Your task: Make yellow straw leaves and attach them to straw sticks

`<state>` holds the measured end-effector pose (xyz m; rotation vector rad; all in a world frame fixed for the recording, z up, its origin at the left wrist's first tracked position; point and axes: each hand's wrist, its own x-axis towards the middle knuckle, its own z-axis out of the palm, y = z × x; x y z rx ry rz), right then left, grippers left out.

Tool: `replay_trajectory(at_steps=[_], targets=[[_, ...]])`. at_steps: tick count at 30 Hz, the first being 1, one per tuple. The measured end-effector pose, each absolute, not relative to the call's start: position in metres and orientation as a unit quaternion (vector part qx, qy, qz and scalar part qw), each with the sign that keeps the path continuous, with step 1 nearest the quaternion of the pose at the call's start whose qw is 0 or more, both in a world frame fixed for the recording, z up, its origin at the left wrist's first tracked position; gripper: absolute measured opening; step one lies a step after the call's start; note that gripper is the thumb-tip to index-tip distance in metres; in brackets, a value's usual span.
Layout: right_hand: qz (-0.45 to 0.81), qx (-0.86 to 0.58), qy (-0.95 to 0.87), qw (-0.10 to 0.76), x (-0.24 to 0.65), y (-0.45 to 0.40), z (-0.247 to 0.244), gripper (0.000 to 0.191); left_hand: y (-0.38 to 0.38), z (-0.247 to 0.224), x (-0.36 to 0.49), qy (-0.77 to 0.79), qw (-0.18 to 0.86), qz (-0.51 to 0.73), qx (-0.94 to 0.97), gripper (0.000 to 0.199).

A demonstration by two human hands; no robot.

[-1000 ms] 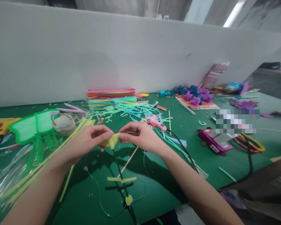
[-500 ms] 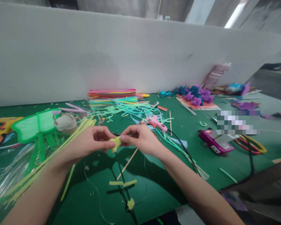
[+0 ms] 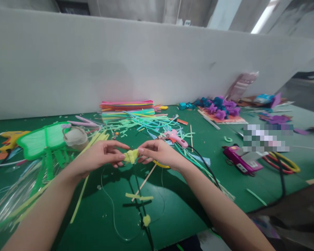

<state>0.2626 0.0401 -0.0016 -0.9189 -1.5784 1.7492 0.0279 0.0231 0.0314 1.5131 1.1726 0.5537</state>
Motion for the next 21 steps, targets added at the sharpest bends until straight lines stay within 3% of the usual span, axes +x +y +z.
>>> replay_trajectory(at_steps=[6,12,21], targets=[[0.683,-0.355,-0.563,0.3,0.258,0.041,-0.006,0.037,0.024,0.033,0.026,0.511,0.549,0.265,0.606,0.039],[0.684,-0.357,-0.563,0.295,0.257,0.041,-0.006,0.031,0.025,0.029,0.019,0.496,0.601,0.304,0.548,0.039],[0.688,-0.357,-0.561,0.291,0.256,0.041,-0.009,0.029,0.026,0.024,0.02,0.504,0.589,0.307,0.552,0.04]])
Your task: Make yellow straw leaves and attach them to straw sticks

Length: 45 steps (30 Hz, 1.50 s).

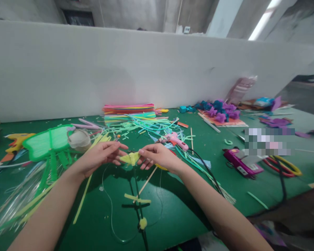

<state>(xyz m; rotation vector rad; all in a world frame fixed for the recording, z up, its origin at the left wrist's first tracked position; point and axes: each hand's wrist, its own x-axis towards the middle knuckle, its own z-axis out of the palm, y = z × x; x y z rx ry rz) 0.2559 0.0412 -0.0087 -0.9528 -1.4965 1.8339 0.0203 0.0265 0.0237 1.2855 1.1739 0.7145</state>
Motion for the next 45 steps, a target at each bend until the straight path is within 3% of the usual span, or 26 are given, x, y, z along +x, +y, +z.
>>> replay_trajectory(at_steps=[9,16,18,25,30,32,35,38,42,45], targets=[[0.687,-0.339,-0.564,0.308,0.249,0.036,-0.011,0.035,0.025,0.021,0.03,0.461,0.583,0.245,0.622,0.032],[0.769,-0.285,-0.464,0.336,0.255,0.041,-0.004,0.074,0.024,0.024,0.027,0.454,0.547,0.312,0.631,0.023],[0.777,-0.274,-0.444,0.351,0.257,0.043,-0.002,0.077,0.023,0.025,0.025,0.443,0.542,0.346,0.625,0.02],[0.638,-0.302,-0.596,0.383,0.248,0.033,-0.007,0.044,0.015,0.024,0.029,0.325,0.637,0.405,0.57,0.018],[0.624,-0.276,-0.631,0.369,0.236,0.02,-0.011,0.044,0.013,0.021,0.035,0.287,0.651,0.395,0.581,0.021],[0.648,-0.296,-0.618,0.333,0.233,0.014,-0.01,0.043,0.017,0.015,0.036,0.308,0.638,0.4,0.581,0.021],[0.705,-0.298,-0.609,0.209,0.23,0.004,-0.007,0.051,0.024,0.003,0.035,0.344,0.619,0.427,0.562,0.017],[0.709,-0.265,-0.644,0.108,0.229,-0.002,-0.007,0.047,0.03,-0.005,0.031,0.375,0.633,0.403,0.544,0.015],[0.711,-0.237,-0.657,0.086,0.23,-0.002,-0.013,0.034,0.029,-0.002,0.025,0.375,0.648,0.332,0.574,0.017],[0.72,-0.237,-0.644,0.101,0.233,0.003,-0.015,0.029,0.024,0.006,0.021,0.353,0.676,0.211,0.611,0.032]])
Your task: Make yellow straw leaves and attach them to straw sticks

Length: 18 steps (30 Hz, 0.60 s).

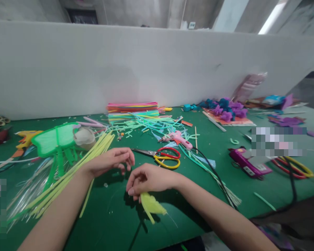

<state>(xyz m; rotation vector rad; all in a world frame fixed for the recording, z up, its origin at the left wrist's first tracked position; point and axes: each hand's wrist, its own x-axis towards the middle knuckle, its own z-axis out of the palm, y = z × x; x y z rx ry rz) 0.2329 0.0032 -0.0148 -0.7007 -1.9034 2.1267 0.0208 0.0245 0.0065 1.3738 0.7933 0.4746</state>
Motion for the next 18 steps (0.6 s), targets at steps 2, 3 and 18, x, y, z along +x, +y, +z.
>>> replay_trajectory(at_steps=[2,3,18], targets=[[0.722,-0.243,-0.634,0.132,0.235,0.008,-0.013,0.03,0.021,0.011,0.02,0.316,0.706,0.092,0.627,0.045],[0.722,-0.246,-0.628,0.154,0.237,0.01,-0.013,0.031,0.02,0.012,0.02,0.3,0.718,0.042,0.627,0.05],[0.664,-0.384,-0.587,0.258,0.262,0.04,-0.002,0.027,0.037,0.002,0.009,0.49,0.613,0.292,0.547,0.035]])
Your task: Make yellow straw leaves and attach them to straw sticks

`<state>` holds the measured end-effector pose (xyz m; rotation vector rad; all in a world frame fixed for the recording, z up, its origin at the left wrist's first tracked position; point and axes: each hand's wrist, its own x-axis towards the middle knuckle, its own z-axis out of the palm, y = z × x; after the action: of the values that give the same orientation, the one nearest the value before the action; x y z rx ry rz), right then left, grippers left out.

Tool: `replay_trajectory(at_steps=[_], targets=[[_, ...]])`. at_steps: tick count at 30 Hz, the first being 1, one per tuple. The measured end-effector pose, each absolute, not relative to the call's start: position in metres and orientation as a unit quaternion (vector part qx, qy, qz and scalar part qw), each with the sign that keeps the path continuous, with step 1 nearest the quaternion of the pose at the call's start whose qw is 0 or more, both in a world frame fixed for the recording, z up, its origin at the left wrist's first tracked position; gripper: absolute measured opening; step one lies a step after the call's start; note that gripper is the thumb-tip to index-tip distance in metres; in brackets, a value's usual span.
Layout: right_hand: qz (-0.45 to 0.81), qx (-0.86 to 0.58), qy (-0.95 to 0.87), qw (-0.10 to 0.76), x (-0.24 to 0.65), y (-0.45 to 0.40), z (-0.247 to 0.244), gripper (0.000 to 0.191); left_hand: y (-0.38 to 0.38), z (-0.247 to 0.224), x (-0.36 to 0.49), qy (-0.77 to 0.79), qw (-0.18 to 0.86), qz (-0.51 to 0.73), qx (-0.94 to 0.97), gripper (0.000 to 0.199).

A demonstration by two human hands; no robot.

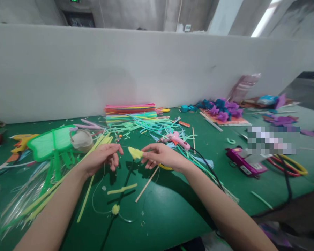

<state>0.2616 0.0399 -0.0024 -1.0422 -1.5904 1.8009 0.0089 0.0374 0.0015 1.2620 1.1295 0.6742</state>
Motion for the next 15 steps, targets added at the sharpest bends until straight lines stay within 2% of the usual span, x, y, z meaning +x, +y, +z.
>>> replay_trajectory(at_steps=[4,9,15], targets=[[0.536,-0.397,-0.652,0.36,0.258,0.043,-0.008,0.022,0.041,-0.002,0.012,0.518,0.578,0.356,0.52,0.033],[0.34,-0.45,-0.713,0.416,0.259,0.049,-0.01,0.016,0.04,-0.002,0.014,0.539,0.539,0.312,0.566,0.038],[0.296,-0.431,-0.741,0.421,0.257,0.05,-0.015,0.016,0.038,0.001,0.015,0.521,0.538,0.268,0.606,0.038]])
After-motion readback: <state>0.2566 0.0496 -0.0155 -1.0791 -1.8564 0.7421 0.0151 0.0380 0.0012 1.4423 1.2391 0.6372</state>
